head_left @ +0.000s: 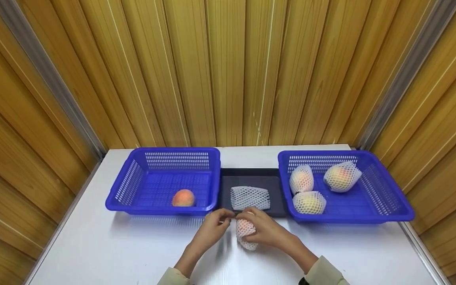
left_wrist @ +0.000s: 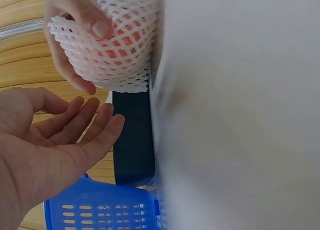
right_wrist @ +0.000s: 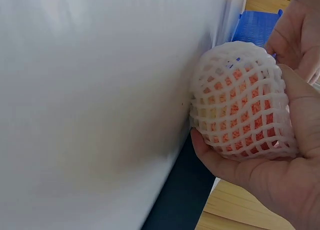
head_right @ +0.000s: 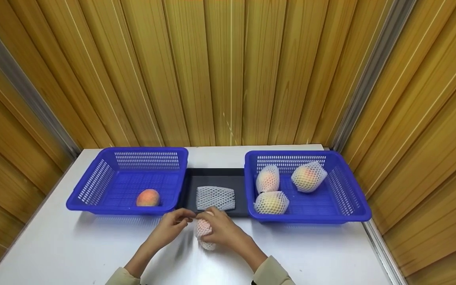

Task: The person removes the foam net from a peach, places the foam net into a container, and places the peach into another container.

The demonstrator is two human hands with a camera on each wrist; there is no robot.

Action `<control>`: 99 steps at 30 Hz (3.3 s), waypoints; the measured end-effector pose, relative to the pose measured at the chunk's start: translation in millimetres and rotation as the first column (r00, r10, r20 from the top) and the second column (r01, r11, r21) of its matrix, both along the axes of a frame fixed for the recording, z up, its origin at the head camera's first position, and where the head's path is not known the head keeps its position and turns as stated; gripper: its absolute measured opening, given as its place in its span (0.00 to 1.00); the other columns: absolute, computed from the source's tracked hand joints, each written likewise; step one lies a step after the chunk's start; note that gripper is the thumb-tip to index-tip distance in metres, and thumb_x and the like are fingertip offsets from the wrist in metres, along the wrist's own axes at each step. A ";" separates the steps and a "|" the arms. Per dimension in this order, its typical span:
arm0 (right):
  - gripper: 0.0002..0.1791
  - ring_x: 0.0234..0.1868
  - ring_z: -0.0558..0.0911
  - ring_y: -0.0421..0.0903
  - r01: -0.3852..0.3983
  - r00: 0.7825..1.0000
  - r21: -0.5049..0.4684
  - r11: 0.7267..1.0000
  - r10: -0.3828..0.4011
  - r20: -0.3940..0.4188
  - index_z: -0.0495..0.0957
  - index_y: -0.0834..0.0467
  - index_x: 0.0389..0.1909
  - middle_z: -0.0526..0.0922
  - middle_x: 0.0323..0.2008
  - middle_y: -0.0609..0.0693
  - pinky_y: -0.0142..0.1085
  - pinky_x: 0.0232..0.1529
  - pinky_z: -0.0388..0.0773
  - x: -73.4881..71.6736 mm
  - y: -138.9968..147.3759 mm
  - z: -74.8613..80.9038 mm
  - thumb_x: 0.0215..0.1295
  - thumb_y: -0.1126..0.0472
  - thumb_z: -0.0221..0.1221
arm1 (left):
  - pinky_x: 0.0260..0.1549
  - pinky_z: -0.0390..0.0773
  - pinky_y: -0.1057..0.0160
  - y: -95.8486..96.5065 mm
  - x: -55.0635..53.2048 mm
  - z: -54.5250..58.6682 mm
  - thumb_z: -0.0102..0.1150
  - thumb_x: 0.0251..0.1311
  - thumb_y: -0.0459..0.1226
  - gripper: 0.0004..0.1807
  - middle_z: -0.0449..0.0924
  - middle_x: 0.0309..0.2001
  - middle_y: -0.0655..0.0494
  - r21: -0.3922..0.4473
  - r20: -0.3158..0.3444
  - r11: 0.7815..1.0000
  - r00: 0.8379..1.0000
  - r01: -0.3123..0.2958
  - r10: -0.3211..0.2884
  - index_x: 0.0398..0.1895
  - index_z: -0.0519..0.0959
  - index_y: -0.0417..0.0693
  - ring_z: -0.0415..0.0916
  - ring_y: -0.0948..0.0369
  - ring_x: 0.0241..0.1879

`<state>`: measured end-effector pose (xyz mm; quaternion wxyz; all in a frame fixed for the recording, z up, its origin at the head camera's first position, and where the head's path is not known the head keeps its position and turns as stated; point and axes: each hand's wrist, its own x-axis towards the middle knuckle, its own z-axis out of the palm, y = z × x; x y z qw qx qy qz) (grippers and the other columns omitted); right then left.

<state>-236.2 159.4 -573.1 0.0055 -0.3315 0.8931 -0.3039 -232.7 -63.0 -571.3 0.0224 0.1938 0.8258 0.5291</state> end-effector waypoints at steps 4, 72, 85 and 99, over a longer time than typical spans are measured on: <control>0.30 0.56 0.77 0.51 0.015 1.000 -0.004 1.000 -0.016 -0.012 0.79 0.50 0.60 0.76 0.55 0.49 0.50 0.57 0.78 -1.7 -2.2 4.0 0.53 0.57 0.75 | 0.47 0.84 0.56 -4.4 -0.4 -1.2 0.54 0.63 0.27 0.12 0.85 0.46 0.45 -0.093 -0.017 0.996 1.000 -0.008 0.006 0.46 0.84 0.35 0.81 0.53 0.46; 0.35 0.66 0.71 0.61 0.031 0.952 0.304 0.952 0.064 -0.298 0.76 0.46 0.64 0.71 0.68 0.57 0.56 0.64 0.74 7.5 -17.7 -3.4 0.51 0.55 0.73 | 0.38 0.81 0.64 -24.6 2.0 -4.9 0.55 0.68 0.30 0.09 0.85 0.40 0.43 -0.152 -0.038 0.988 0.999 -0.014 0.008 0.45 0.82 0.35 0.78 0.62 0.38; 0.31 0.58 0.76 0.55 0.033 0.948 0.043 0.999 -0.017 -0.317 0.81 0.52 0.53 0.78 0.58 0.57 0.50 0.59 0.77 1.0 -14.3 5.7 0.41 0.61 0.72 | 0.38 0.82 0.61 -19.2 4.0 -6.0 0.57 0.68 0.33 0.09 0.86 0.39 0.47 -0.164 -0.031 0.986 0.999 -0.032 0.027 0.43 0.83 0.36 0.80 0.60 0.39; 0.29 0.59 0.78 0.54 0.062 0.960 -0.226 0.972 -0.121 -0.254 0.82 0.54 0.54 0.80 0.57 0.55 0.50 0.56 0.80 -9.5 -6.0 39.8 0.45 0.63 0.72 | 0.34 0.80 0.65 -18.4 3.9 -2.1 0.57 0.67 0.30 0.09 0.85 0.39 0.44 -0.127 -0.035 0.992 0.999 -0.024 0.019 0.43 0.83 0.33 0.79 0.62 0.37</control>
